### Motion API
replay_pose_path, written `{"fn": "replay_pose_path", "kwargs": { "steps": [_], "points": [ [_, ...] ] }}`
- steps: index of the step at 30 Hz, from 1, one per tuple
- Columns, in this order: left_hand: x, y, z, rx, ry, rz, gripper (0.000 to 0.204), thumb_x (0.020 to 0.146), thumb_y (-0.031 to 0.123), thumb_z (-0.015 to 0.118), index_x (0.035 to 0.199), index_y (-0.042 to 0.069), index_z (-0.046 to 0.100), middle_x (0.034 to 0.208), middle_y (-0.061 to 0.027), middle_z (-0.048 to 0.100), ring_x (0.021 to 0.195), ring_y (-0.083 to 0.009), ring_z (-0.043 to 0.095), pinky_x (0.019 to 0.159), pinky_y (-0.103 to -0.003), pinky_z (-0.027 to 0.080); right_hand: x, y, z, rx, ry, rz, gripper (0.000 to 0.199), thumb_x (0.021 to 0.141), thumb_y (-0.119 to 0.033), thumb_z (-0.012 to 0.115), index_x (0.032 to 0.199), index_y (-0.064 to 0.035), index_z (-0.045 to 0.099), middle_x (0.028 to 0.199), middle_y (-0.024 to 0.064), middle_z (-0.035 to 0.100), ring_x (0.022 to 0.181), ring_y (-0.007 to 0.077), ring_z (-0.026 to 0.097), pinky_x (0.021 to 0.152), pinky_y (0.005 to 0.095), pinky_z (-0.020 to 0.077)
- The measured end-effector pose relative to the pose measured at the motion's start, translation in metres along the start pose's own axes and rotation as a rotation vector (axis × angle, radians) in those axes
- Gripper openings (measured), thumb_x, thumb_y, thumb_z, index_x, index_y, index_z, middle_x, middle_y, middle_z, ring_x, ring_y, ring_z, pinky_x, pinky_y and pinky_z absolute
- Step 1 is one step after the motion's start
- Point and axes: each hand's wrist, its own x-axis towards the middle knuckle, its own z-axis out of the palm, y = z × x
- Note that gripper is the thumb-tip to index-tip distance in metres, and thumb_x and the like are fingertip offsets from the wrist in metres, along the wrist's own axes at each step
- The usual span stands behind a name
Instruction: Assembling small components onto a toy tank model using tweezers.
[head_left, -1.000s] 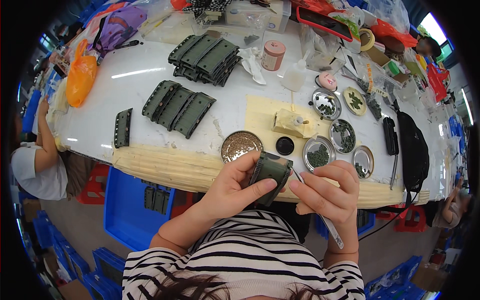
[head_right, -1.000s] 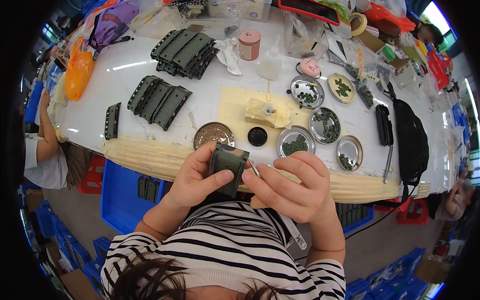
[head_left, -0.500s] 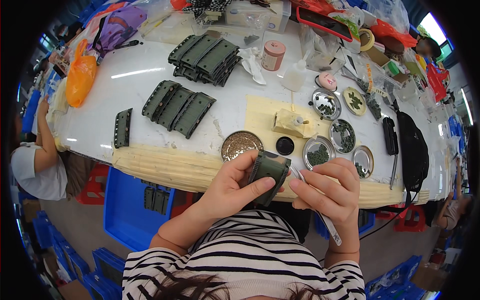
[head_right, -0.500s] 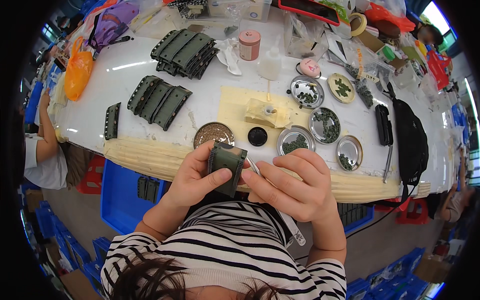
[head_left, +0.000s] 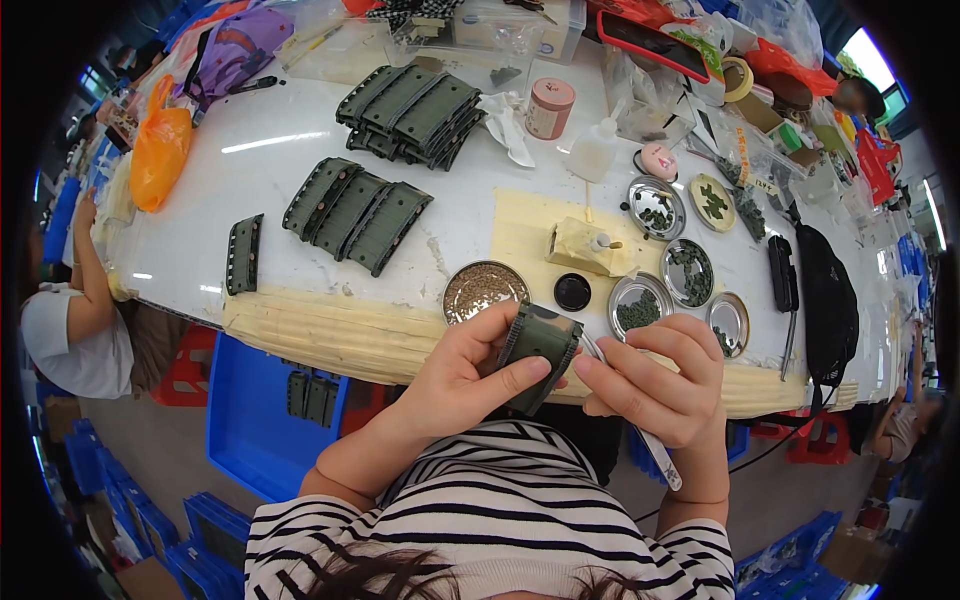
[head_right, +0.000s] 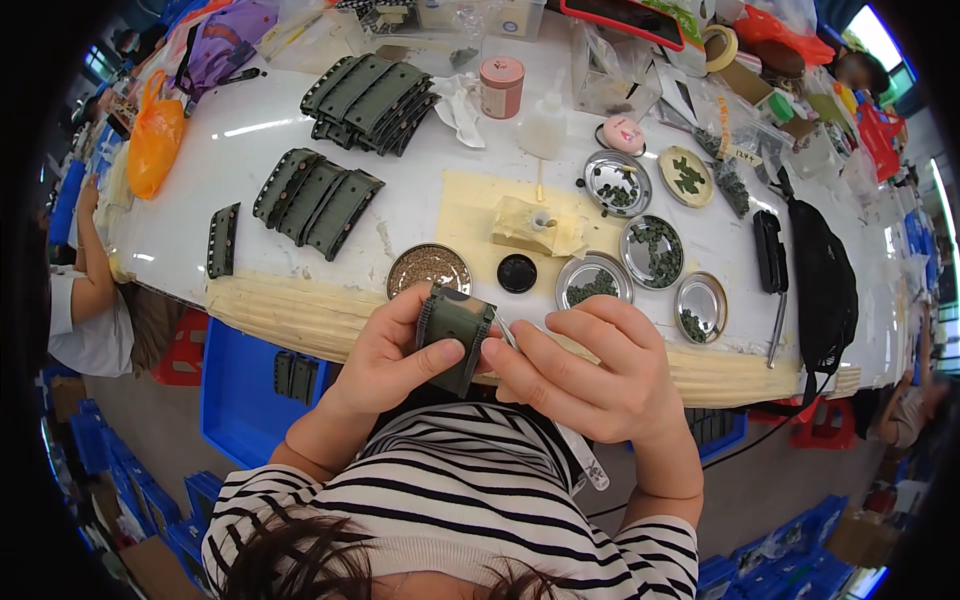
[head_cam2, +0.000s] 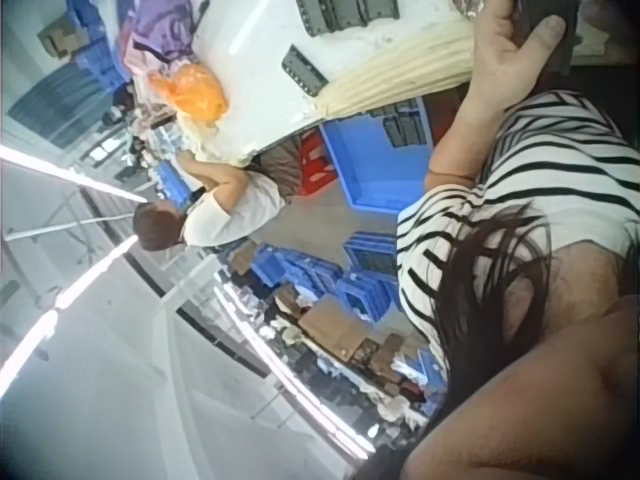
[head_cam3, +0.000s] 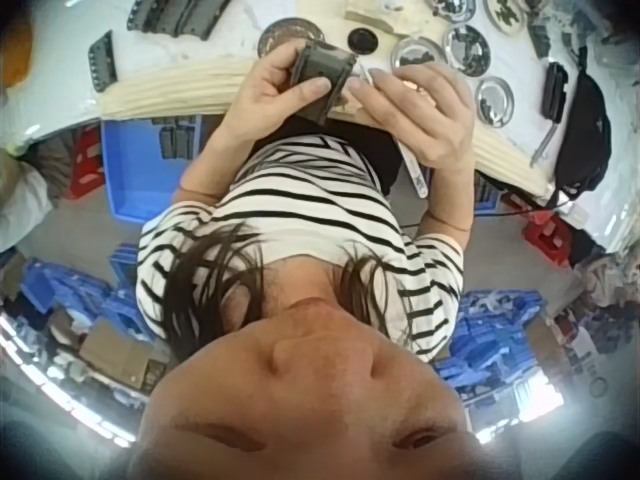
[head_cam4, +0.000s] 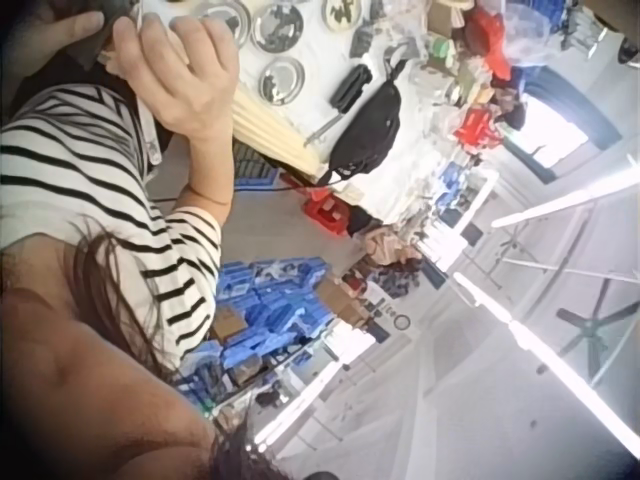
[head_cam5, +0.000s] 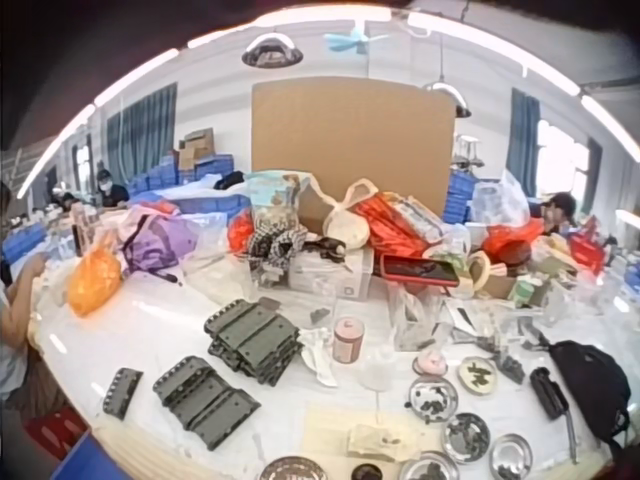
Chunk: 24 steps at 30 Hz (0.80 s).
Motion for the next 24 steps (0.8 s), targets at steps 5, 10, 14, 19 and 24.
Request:
{"fn": "replay_pose_path", "kwargs": {
  "steps": [5, 10, 14, 19, 24],
  "points": [
    [0.001, -0.006, -0.003, -0.007, -0.038, 0.044, 0.032, 0.095, 0.004, 0.056, 0.126, -0.002, 0.048, 0.112, -0.0081, 0.062, 0.098, -0.0130, 0.064, 0.084, -0.026, 0.053, 0.001, 0.002, -0.001, 0.036, -0.017, -0.027, 0.027, 0.079, -0.027, 0.072, 0.102, -0.0137, 0.071, 0.091, -0.0028, 0.064, 0.077, 0.0135, 0.059, 0.068, 0.0283, 0.0483],
    [0.001, -0.008, -0.001, -0.019, -0.034, 0.067, 0.031, 0.095, 0.003, 0.056, 0.124, -0.002, 0.048, 0.113, -0.0076, 0.061, 0.100, -0.0120, 0.062, 0.084, -0.026, 0.052, 0.003, 0.004, -0.004, 0.027, -0.042, -0.064, 0.027, 0.080, -0.026, 0.072, 0.102, -0.0116, 0.071, 0.090, -0.0018, 0.064, 0.077, 0.0128, 0.060, 0.067, 0.0279, 0.0488],
    [0.002, -0.012, -0.002, 0.123, 0.017, 0.130, 0.028, 0.094, 0.006, 0.059, 0.119, -0.001, 0.050, 0.116, -0.0144, 0.064, 0.106, -0.0181, 0.062, 0.093, -0.033, 0.050, 0.002, 0.004, 0.001, 0.079, 0.043, -0.022, 0.026, 0.081, -0.030, 0.071, 0.101, -0.0128, 0.071, 0.089, -0.0017, 0.064, 0.075, 0.0141, 0.060, 0.066, 0.0286, 0.0490],
    [0.008, -0.025, -0.005, 0.101, 0.009, 0.224, 0.029, 0.094, 0.005, 0.058, 0.120, 0.001, 0.046, 0.121, -0.0201, 0.061, 0.108, -0.0230, 0.063, 0.094, -0.036, 0.049, -0.012, -0.003, -0.007, 0.168, 0.171, 0.144, 0.029, 0.080, -0.039, 0.070, 0.096, -0.0146, 0.072, 0.088, -0.0016, 0.065, 0.074, 0.0161, 0.060, 0.063, 0.0294, 0.0492],
    [0.009, -0.026, -0.005, 0.113, -0.013, 0.257, 0.028, 0.094, 0.003, 0.057, 0.120, 0.003, 0.044, 0.122, -0.0219, 0.060, 0.110, -0.0250, 0.062, 0.095, -0.037, 0.048, -0.020, -0.008, -0.001, 0.231, 0.248, 0.225, 0.035, 0.078, -0.042, 0.069, 0.093, -0.0112, 0.072, 0.082, -0.0001, 0.065, 0.073, 0.0187, 0.061, 0.060, 0.0303, 0.0473]
  ]
}}
